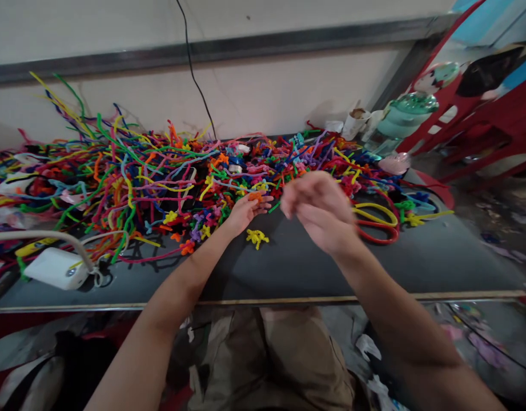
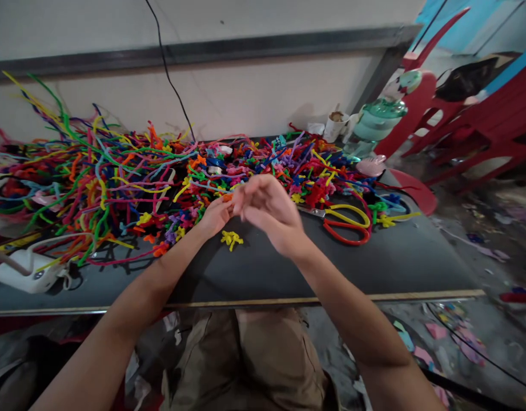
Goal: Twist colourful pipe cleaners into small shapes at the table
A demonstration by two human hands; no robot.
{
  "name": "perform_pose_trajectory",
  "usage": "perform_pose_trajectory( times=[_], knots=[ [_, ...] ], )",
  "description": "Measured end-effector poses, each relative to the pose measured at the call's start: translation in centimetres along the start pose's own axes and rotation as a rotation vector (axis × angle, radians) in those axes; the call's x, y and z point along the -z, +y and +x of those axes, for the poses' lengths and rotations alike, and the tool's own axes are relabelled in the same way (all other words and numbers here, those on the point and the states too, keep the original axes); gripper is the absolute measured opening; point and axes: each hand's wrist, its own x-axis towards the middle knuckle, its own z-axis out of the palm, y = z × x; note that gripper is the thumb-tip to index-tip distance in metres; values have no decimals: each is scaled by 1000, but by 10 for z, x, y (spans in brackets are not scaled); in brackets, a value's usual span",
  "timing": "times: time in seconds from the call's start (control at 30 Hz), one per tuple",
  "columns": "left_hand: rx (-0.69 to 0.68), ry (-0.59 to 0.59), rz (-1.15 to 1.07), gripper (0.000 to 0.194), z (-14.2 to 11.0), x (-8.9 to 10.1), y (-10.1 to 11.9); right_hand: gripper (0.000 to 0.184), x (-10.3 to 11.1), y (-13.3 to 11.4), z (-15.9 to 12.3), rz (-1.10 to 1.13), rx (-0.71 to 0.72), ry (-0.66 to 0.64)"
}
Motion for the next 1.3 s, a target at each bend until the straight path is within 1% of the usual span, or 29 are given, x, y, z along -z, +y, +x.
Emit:
perform_pose_trajectory(
  times=[0.03, 0.07, 0.1, 0.17, 0.23, 0.33, 0.4, 0.47, 0.53, 0.6, 0.67, 0.73, 0.8, 0.87, 0.93, 1.0, 1.07, 1.13, 1.2, 1.3],
  knots=[
    [-27, -2, 68, 22, -1, -1, 0, 22, 1, 17, 21, -131, 34, 28],
    [-53, -5, 147, 24, -2, -1, 0, 24, 3, 35, 32, -267, 41, 46],
    [-69, -17, 230, 28, -3, -2, 1, 27, 7, 52, 36, -377, 16, 55],
    [-79, -53, 365, 35, -6, -2, 2, 27, 16, 78, 35, -495, -6, 17],
    [-76, -89, 443, 38, -6, -2, 3, 20, 22, 90, 32, -584, 40, -6],
    [-89, -111, 487, 36, -6, -2, 1, 15, 24, 89, 31, -636, 89, -41],
    [-119, -79, 556, 31, -7, -4, 0, 13, 23, 87, 31, -639, 95, -42],
    [-177, 13, 678, 25, -10, -8, 0, 13, 22, 88, 30, -641, 75, -11],
    [-254, 128, 740, 21, -14, -13, 1, 13, 20, 91, 28, -645, 42, 29],
    [-338, 221, 713, 19, -17, -15, 3, 15, 18, 94, 26, -639, 20, 59],
    [-379, 268, 645, 20, -16, -16, 3, 18, 17, 96, 25, -624, 7, 64],
    [-339, 279, 570, 20, -12, -15, 1, 21, 19, 98, 27, -612, -15, 55],
    [-251, 269, 487, 21, -7, -13, -3, 26, 22, 100, 29, -621, -32, 26],
    [-181, 255, 418, 23, -3, -12, -6, 31, 26, 103, 32, -653, -15, -48],
    [-147, 247, 380, 22, -1, -11, -7, 35, 29, 105, 33, -679, 40, -151],
    [-140, 247, 357, 19, -1, -11, -6, 35, 32, 107, 33, -692, 94, -243],
    [-137, 242, 334, 17, -2, -11, -4, 30, 33, 107, 32, -716, 100, -295],
    [-125, 231, 324, 16, -2, -10, -3, 27, 34, 105, 31, -757, 61, -305],
    [-119, 228, 337, 18, -2, -9, -1, 28, 34, 103, 31, -783, 26, -304],
    [-144, 259, 357, 21, 0, -8, -2, 21, 34, 100, 31, -832, 26, -313]
  ],
)
